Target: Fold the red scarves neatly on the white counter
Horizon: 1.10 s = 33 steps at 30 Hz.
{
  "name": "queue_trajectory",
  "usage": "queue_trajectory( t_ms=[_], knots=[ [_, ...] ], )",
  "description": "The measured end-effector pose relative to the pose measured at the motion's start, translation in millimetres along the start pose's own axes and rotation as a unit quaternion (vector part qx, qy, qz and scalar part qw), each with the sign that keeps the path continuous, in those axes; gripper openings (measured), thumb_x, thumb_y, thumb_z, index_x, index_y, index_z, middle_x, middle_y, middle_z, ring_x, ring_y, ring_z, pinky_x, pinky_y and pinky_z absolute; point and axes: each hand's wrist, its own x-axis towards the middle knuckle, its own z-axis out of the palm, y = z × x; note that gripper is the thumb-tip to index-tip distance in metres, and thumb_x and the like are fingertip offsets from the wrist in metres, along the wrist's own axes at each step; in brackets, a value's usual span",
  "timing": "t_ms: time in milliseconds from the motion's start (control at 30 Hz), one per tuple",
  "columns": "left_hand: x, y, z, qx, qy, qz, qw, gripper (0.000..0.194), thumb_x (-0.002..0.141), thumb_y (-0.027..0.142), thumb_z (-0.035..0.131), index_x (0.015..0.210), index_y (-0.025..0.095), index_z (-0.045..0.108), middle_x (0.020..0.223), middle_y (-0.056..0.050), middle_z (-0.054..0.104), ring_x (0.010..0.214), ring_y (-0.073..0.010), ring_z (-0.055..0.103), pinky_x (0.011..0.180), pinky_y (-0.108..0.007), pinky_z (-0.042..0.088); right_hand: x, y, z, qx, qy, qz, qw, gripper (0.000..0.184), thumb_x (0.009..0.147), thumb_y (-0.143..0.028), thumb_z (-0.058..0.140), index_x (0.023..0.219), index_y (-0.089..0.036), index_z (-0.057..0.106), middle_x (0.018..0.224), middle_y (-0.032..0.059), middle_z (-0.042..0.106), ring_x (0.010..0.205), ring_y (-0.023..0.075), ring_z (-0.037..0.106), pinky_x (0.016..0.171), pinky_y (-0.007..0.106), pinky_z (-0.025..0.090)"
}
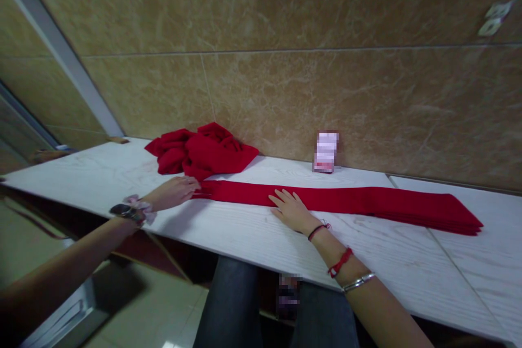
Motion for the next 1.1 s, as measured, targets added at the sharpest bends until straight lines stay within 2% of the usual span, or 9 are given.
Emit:
queue_trajectory(
  t_ms=[167, 233, 333, 467, 600, 700, 833, 1000, 1100],
  knots=[
    [58.6, 64.6, 6.3, -0.062, 0.044, 0.026, 0.997, 0.039, 0.091, 0.031, 0.036, 0.123, 0.013, 0.048, 0.132, -0.013, 0.043, 0.122, -0.0218, 0.039, 0.100, -0.034, 0.033, -1.3, -3.6, -2.7, -0.005, -0.001, 0.002, 1.000, 0.055, 0.090, -0.047, 0.027, 0.138, -0.020, 0.030, 0.145, 0.0101, 0.024, 0.134, 0.0271, 0.015, 0.104, 0.051, 0.016],
    [71.9, 79.5, 15.8, -0.075, 0.005, 0.015, 0.997, 0.042, 0.091, 0.033, 0.036, 0.130, 0.016, 0.041, 0.138, -0.013, 0.036, 0.126, -0.0250, 0.033, 0.100, -0.040, 0.032, -1.6, -4.6, -3.1, -0.015, -0.009, 0.000, 1.000, 0.056, 0.090, -0.048, 0.026, 0.138, -0.021, 0.029, 0.146, 0.0102, 0.023, 0.133, 0.0286, 0.015, 0.104, 0.053, 0.016],
    [75.0, 87.4, 30.0, -0.073, -0.051, 0.001, 0.996, 0.042, 0.091, 0.031, 0.036, 0.132, 0.021, 0.038, 0.140, -0.012, 0.033, 0.128, -0.0294, 0.030, 0.099, -0.049, 0.030, -1.1, -3.3, -3.0, -0.018, -0.018, -0.007, 1.000, 0.056, 0.090, -0.047, 0.024, 0.139, -0.020, 0.028, 0.146, 0.0109, 0.023, 0.133, 0.0286, 0.016, 0.104, 0.054, 0.016],
    [69.2, 86.0, 36.1, -0.059, -0.068, -0.008, 0.996, 0.044, 0.092, 0.030, 0.034, 0.135, 0.021, 0.034, 0.142, -0.013, 0.029, 0.129, -0.0314, 0.026, 0.099, -0.052, 0.027, -1.3, 1.5, -4.0, 0.003, 0.000, -0.015, 1.000, 0.055, 0.090, -0.047, 0.026, 0.136, -0.017, 0.033, 0.144, 0.0118, 0.028, 0.132, 0.0258, 0.020, 0.105, 0.050, 0.018],
    [76.8, 81.7, 27.4, -0.047, -0.098, -0.002, 0.994, 0.045, 0.091, 0.033, 0.034, 0.135, 0.022, 0.034, 0.141, -0.013, 0.032, 0.128, -0.0316, 0.028, 0.097, -0.054, 0.027, -2.6, -2.0, -8.5, 0.020, 0.065, -0.016, 0.998, 0.053, 0.089, -0.042, 0.036, 0.131, -0.011, 0.042, 0.138, 0.0143, 0.038, 0.130, 0.0232, 0.028, 0.105, 0.041, 0.024],
    [89.5, 73.3, 19.4, -0.042, -0.107, 0.030, 0.993, 0.045, 0.089, 0.038, 0.038, 0.132, 0.022, 0.039, 0.137, -0.012, 0.039, 0.126, -0.0281, 0.033, 0.099, -0.048, 0.028, -0.8, -11.0, -13.7, 0.020, 0.065, -0.046, 0.997, 0.048, 0.087, -0.037, 0.040, 0.126, -0.010, 0.048, 0.132, 0.0140, 0.046, 0.124, 0.0218, 0.037, 0.102, 0.035, 0.031],
    [102.2, 59.1, 20.9, -0.061, -0.087, 0.053, 0.993, 0.043, 0.087, 0.037, 0.044, 0.126, 0.018, 0.046, 0.132, -0.012, 0.044, 0.123, -0.0227, 0.039, 0.100, -0.035, 0.031, 11.2, -24.1, -21.2, -0.007, 0.037, -0.068, 0.997, 0.037, 0.086, -0.027, 0.042, 0.116, -0.012, 0.057, 0.120, 0.0127, 0.057, 0.111, 0.0209, 0.051, 0.091, 0.032, 0.041],
    [102.4, 45.8, 34.6, -0.098, -0.044, 0.069, 0.992, 0.037, 0.087, 0.036, 0.045, 0.119, 0.019, 0.053, 0.125, -0.010, 0.052, 0.114, -0.0196, 0.048, 0.098, -0.030, 0.034, 38.7, -44.9, -24.1, -0.029, 0.040, -0.094, 0.994, 0.032, 0.087, -0.025, 0.040, 0.109, -0.013, 0.059, 0.110, 0.0116, 0.062, 0.101, 0.0208, 0.056, 0.081, 0.032, 0.045],
    [97.7, 36.1, 32.9, -0.116, -0.026, 0.063, 0.991, 0.029, 0.086, 0.030, 0.045, 0.110, 0.018, 0.058, 0.116, -0.009, 0.057, 0.107, -0.0181, 0.052, 0.095, -0.029, 0.037, 55.4, -59.1, -20.7, -0.049, 0.030, -0.125, 0.990, 0.030, 0.086, -0.027, 0.042, 0.104, -0.014, 0.061, 0.104, 0.0107, 0.064, 0.096, 0.0211, 0.058, 0.075, 0.031, 0.046]
  ],
)
